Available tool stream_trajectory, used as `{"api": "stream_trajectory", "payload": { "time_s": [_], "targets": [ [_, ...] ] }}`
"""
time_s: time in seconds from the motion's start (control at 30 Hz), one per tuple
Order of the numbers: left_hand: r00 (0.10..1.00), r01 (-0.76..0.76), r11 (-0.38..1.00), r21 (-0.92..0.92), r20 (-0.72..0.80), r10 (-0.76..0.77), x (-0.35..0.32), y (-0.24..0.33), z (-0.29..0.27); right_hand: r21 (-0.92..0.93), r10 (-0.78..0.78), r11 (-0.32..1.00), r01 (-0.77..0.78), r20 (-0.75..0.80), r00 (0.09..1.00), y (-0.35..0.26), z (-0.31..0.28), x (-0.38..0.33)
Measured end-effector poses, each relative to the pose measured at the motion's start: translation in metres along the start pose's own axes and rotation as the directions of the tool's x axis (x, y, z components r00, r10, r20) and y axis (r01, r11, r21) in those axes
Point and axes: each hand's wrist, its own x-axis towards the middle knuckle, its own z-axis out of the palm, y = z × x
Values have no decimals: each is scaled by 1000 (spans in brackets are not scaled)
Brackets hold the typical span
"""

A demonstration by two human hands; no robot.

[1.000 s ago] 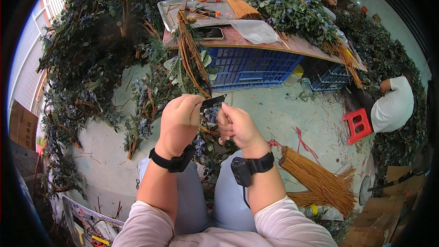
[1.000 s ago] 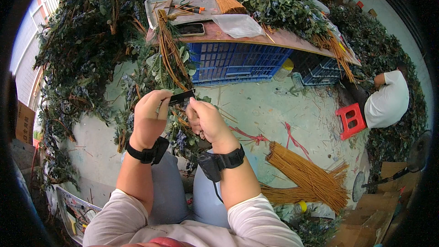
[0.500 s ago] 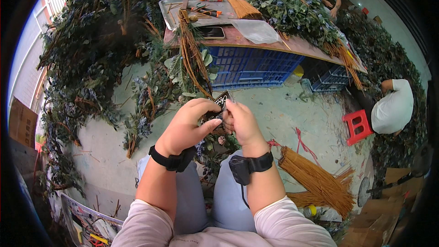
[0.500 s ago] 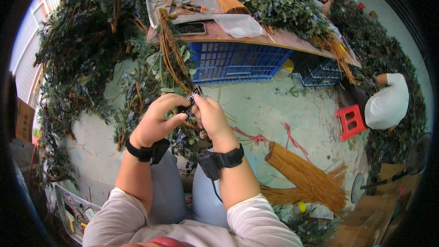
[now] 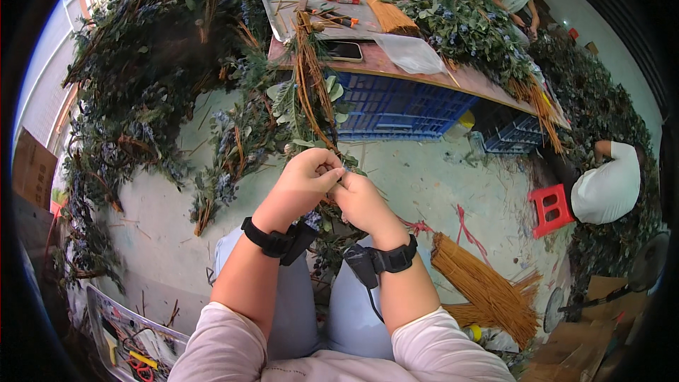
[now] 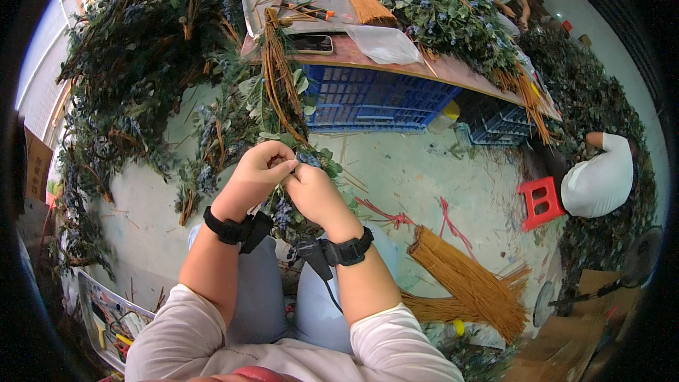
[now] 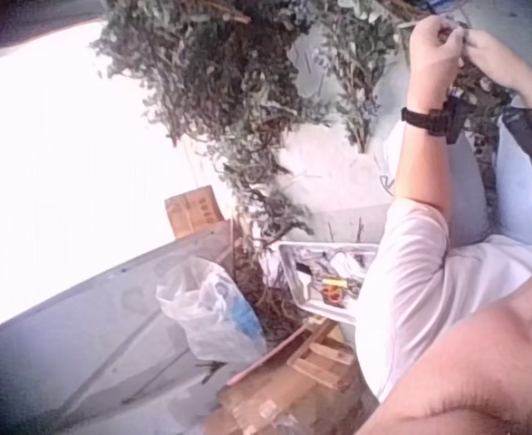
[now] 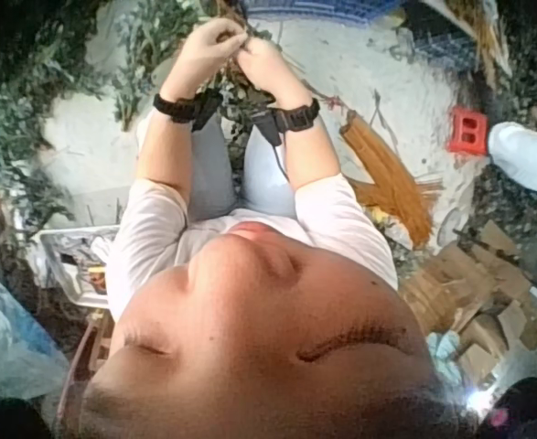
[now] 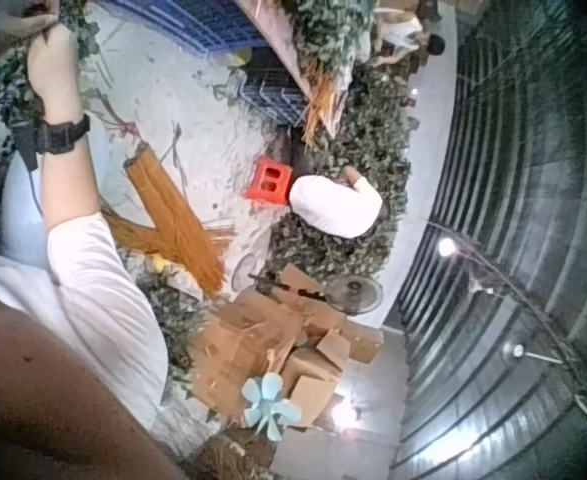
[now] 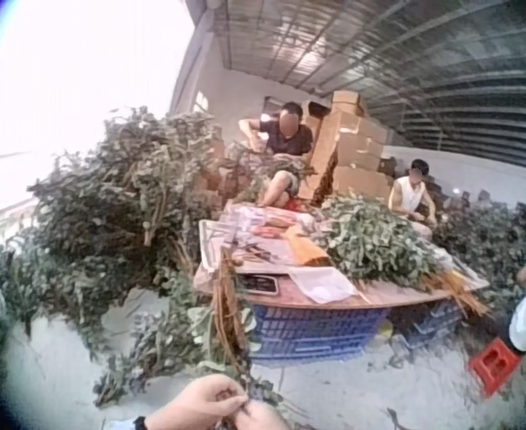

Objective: Assembling a decorative Christmas wreath by tying together greenery, berries, and pinecones using twine or wire.

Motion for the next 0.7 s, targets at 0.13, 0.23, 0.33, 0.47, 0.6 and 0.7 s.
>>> {"api": "stream_trajectory", "payload": {
  "time_s": [0.13,0.23,0.33,0.47,0.6,0.7],
  "targets": [
    [999,46,995,-87,-20,-48,-1,9,-1,49,-88,995,90,-45,995,11,-6,6],
    [998,-52,995,-86,-46,48,4,-17,-1,341,64,936,-85,74,995,-2,-17,-2],
    [996,-85,976,-201,-40,78,5,-21,3,391,24,920,-40,47,999,6,-15,-2],
    [991,-39,978,-207,-130,12,3,-12,-2,491,3,871,25,-56,998,12,-15,6],
    [938,-335,819,-466,-252,240,1,-8,0,773,57,634,28,-83,995,19,-18,11],
    [983,-168,785,-596,-36,182,-4,-8,-4,825,89,563,54,-125,988,16,-15,9]
  ]
}}
